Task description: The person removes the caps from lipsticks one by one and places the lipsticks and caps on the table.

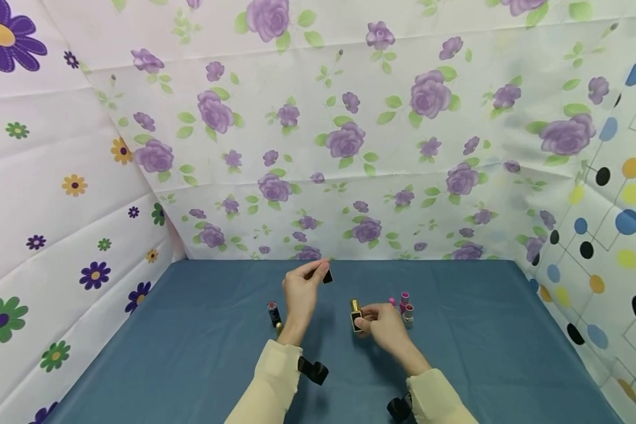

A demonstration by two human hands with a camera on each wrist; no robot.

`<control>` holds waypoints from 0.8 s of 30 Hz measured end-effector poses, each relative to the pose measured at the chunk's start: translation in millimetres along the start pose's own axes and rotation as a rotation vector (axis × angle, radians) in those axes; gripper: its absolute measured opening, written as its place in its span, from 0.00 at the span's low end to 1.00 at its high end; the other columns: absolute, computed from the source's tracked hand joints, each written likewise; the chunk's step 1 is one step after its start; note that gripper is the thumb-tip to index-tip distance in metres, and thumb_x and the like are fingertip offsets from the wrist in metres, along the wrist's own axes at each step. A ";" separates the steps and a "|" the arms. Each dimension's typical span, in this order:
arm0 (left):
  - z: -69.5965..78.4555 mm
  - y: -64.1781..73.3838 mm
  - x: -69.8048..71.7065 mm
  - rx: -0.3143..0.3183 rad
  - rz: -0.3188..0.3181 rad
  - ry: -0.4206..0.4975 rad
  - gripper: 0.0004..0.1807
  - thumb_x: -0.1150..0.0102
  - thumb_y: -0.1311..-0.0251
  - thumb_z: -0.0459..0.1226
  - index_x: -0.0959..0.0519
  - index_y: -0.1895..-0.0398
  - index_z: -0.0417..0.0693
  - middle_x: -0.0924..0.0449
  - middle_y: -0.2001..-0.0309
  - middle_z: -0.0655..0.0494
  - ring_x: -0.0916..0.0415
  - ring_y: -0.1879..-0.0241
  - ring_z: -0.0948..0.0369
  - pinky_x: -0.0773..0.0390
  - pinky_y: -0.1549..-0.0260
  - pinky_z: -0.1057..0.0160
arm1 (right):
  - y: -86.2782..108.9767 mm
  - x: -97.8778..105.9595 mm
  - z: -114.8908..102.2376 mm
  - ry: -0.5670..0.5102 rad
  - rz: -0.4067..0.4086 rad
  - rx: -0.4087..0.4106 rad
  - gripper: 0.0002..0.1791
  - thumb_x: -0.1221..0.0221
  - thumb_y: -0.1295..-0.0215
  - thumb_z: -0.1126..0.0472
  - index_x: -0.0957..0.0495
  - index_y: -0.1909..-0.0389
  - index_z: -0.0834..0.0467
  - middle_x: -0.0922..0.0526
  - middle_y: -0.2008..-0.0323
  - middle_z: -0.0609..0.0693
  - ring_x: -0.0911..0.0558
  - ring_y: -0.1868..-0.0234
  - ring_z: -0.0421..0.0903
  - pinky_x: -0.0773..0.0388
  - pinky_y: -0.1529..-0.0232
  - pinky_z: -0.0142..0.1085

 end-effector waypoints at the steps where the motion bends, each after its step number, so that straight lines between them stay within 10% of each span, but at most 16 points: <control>1: 0.4 -1.3 -0.7 0.000 -0.016 -0.004 0.09 0.31 0.32 0.41 0.08 0.54 0.52 0.09 0.59 0.57 0.13 0.64 0.63 0.16 0.66 0.64 | -0.9 2.4 0.4 -0.008 0.006 0.002 0.14 0.36 0.30 0.70 0.18 0.47 0.73 0.11 0.64 0.56 0.11 0.65 0.54 0.13 0.58 0.50; 24: -12.4 18.5 -25.0 0.073 -0.219 0.013 0.14 0.32 0.33 0.44 0.10 0.48 0.52 0.11 0.54 0.59 0.15 0.58 0.64 0.16 0.58 0.64 | -0.3 88.0 -31.3 -0.001 -0.158 0.100 0.31 0.33 0.28 0.47 0.25 0.34 0.62 0.15 0.45 0.57 0.15 0.48 0.53 0.19 0.45 0.55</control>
Point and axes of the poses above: each hand's wrist, its own y-axis away from the middle knuckle, its own x-axis out of the back of the hand, z = x × y, the point moved 5 cm from there along -y, towards the middle knuckle
